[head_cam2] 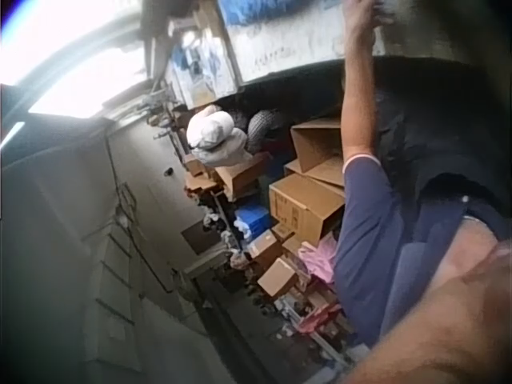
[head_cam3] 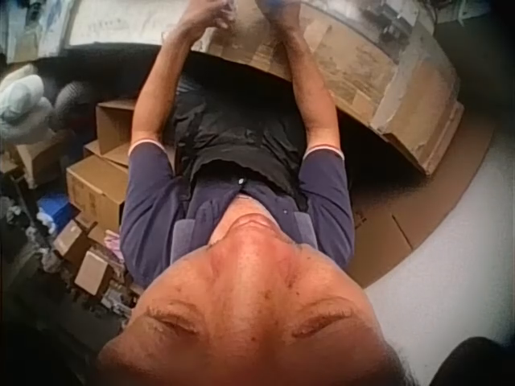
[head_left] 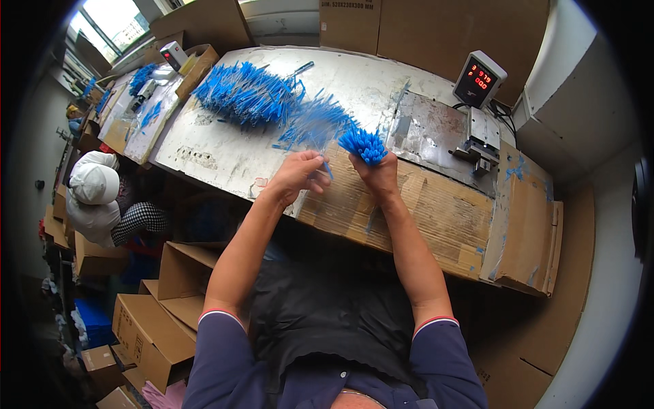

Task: The worker is grouping blue plastic filaments into bundles and inserting them into an assembly machine to create brushes.

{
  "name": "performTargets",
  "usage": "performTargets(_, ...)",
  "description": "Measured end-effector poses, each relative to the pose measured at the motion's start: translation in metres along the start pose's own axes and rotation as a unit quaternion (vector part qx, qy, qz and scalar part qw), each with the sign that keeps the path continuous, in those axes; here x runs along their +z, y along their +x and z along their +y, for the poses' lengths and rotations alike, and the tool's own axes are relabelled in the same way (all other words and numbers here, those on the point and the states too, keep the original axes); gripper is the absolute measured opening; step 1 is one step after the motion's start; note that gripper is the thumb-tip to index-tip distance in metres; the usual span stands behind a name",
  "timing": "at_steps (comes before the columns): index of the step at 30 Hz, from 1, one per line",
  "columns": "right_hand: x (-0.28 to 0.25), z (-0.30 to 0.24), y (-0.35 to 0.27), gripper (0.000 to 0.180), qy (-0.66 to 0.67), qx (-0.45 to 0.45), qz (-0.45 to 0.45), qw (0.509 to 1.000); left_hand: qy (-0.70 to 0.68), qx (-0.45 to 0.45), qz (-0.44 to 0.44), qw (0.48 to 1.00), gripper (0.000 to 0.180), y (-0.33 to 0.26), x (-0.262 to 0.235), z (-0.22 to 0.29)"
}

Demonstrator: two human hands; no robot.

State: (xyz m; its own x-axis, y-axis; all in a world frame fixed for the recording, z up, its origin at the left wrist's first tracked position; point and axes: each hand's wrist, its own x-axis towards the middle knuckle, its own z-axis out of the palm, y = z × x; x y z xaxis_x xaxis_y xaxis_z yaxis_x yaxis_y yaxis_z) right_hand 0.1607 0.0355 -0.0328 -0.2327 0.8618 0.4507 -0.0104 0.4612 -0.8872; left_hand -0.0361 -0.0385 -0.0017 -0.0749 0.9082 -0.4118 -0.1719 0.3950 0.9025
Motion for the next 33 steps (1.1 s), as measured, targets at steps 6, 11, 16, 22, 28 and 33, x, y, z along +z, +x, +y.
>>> performTargets(6,-0.002,-0.004,0.000,0.029,-0.037,-0.103,-0.012,0.994,0.069,-0.025,-0.065,0.995,0.020,-0.004,0.004,0.006)
performTargets(11,0.000,-0.008,0.006,0.033,0.011,-0.169,-0.034,0.985,0.190,-0.018,-0.049,0.980,0.019,0.003,0.002,0.001)
performTargets(16,0.004,-0.009,0.001,0.040,-0.103,-0.229,-0.154,0.956,0.262,0.075,-0.096,0.957,0.016,-0.006,0.006,0.003)
performTargets(22,0.003,-0.009,-0.006,0.040,-0.209,-0.103,-0.285,0.930,0.261,0.083,-0.078,0.959,0.023,-0.005,-0.008,0.000)
performTargets(28,0.011,-0.011,-0.007,0.018,0.038,0.016,-0.115,0.993,0.102,0.122,0.084,0.984,0.023,-0.013,-0.023,0.016)
performTargets(33,-0.003,0.010,0.004,0.014,0.243,0.205,-0.010,0.948,0.455,0.252,0.217,0.826,0.019,0.011,-0.060,-0.007)
